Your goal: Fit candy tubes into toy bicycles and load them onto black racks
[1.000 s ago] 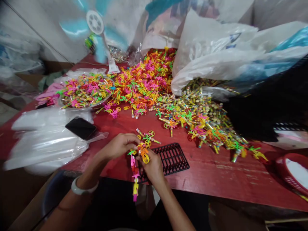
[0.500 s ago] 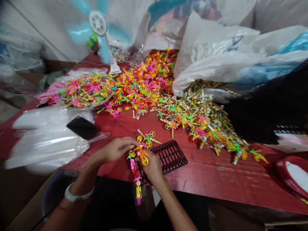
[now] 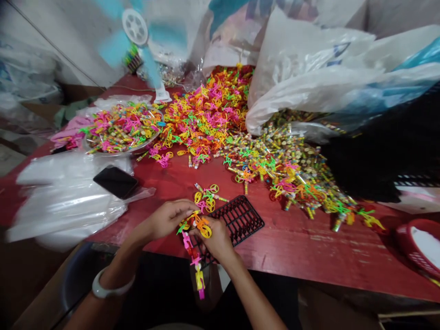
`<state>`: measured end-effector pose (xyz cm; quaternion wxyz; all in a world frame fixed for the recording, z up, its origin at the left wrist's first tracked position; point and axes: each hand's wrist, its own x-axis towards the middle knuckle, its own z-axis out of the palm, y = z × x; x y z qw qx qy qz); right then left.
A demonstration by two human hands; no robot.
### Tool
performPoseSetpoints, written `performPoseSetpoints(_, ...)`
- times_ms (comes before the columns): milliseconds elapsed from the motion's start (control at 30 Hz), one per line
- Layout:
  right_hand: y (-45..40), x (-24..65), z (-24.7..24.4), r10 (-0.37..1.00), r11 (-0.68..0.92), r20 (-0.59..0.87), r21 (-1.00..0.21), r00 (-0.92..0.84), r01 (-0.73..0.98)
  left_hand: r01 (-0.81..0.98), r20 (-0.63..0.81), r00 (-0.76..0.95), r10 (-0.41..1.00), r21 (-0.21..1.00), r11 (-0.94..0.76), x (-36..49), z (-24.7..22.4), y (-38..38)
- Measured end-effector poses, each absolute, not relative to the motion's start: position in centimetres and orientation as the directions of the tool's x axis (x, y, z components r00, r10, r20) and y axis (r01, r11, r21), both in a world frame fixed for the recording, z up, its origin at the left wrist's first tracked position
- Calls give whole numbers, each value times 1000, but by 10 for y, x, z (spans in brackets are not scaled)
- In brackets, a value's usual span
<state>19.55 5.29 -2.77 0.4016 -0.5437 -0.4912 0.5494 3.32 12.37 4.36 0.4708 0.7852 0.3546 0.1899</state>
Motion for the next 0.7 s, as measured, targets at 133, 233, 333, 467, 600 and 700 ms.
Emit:
performPoseSetpoints(133, 53, 196, -30, 983, -153, -166, -975, -73, 161, 416, -39, 562, 826, 877, -241, 30, 39, 111)
performPoseSetpoints(233, 52, 197, -27, 984, -149, -163, -975, -77, 164, 390, -59, 491, 869, 907, -159, 28, 33, 96)
performPoseSetpoints(333, 50, 198, -23, 965, -216, -230, -969, -123, 119, 355, -99, 453, 886, 931, -77, 26, 25, 84)
performPoseSetpoints(467, 48, 197, -20, 952, -233, -256, -961, -167, 147, 353, -133, 399, 907, 935, -19, 24, 20, 78)
performPoseSetpoints(600, 51, 195, -15, 980, 63, 5, -957, -200, 282, 315, -184, 359, 915, 947, 67, 26, 22, 73)
performPoseSetpoints(700, 53, 196, -13, 962, 211, 133, -917, -238, 339, 247, -211, 342, 916, 960, 129, 31, 24, 67)
